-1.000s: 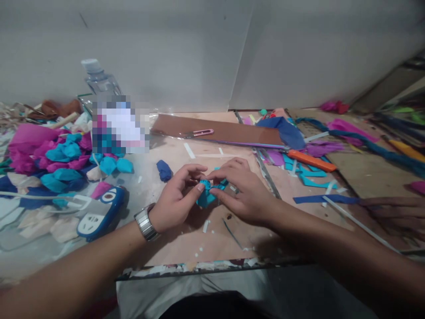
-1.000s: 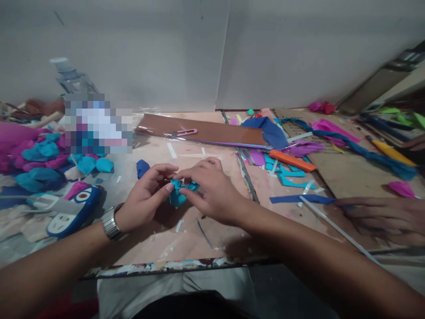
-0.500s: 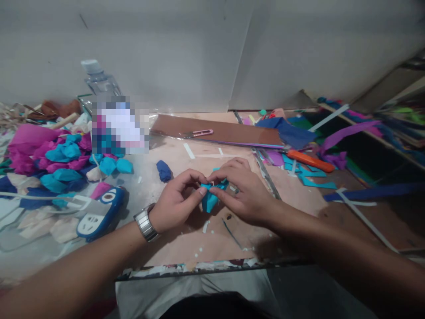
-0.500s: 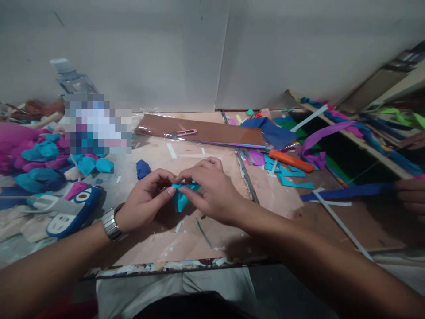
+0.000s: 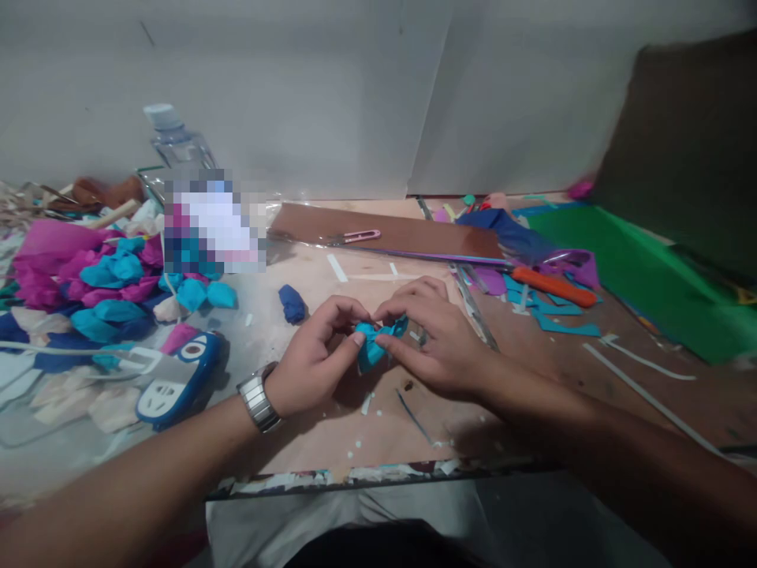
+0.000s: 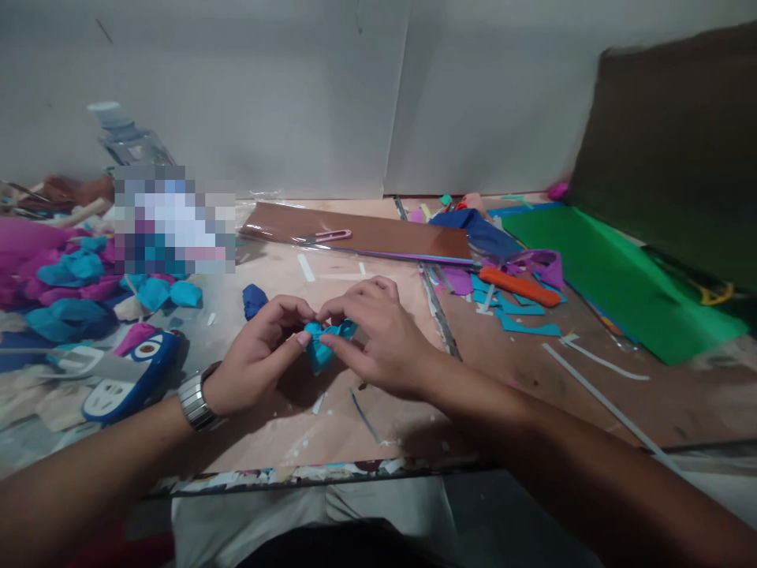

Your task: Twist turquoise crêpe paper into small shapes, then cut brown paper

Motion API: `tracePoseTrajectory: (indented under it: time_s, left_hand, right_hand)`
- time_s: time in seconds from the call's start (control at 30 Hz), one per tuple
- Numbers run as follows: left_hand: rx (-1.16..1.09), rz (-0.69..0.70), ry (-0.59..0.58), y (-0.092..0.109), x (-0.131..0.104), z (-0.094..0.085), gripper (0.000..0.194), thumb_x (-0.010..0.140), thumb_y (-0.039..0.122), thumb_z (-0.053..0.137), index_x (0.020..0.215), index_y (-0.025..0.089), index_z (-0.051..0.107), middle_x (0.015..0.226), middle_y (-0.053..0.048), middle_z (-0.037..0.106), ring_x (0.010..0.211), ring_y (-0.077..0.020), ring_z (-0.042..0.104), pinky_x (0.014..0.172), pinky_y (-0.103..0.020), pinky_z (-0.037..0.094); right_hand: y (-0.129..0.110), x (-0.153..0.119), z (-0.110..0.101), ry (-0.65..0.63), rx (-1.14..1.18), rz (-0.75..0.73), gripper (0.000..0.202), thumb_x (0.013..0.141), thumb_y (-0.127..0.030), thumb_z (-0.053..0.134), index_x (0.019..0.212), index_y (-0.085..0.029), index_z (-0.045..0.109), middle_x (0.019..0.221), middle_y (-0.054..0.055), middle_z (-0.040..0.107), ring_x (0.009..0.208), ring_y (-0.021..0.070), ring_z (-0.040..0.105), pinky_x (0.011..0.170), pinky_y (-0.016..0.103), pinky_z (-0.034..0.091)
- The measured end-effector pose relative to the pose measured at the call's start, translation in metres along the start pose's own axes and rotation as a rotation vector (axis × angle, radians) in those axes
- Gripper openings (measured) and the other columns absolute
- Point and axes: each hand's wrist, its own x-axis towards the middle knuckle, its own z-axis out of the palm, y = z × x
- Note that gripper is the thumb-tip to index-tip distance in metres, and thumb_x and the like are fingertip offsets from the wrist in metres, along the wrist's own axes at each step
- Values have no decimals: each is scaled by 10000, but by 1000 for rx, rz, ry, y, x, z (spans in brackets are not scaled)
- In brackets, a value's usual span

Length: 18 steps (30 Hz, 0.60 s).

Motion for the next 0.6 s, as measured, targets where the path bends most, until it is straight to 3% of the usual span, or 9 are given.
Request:
tracePoseTrajectory:
  time_s: [0.43,0.6]
  left_hand:
    - [12,33,-9,-6,-2,0,220,1043,227,552,1263,229,561,1210,-77,611,1150,-188,609,1034,-334,486]
    - [-106,-10,-58,-5,-1,0,276,1043,248,565,1316,243,527,1300,-93,613,1257,-213,611,1067,-356,494]
  right_hand:
    - [3,-1,1,-40,-25,43,87,962,-311,702,994,-241,661,965,22,707,984,226,605,994,438,354]
    - [2,0,-1,-80,-32,60,159,984,-336,672,1120,-255,693,1042,51,683,1037,244,586,995,446,368]
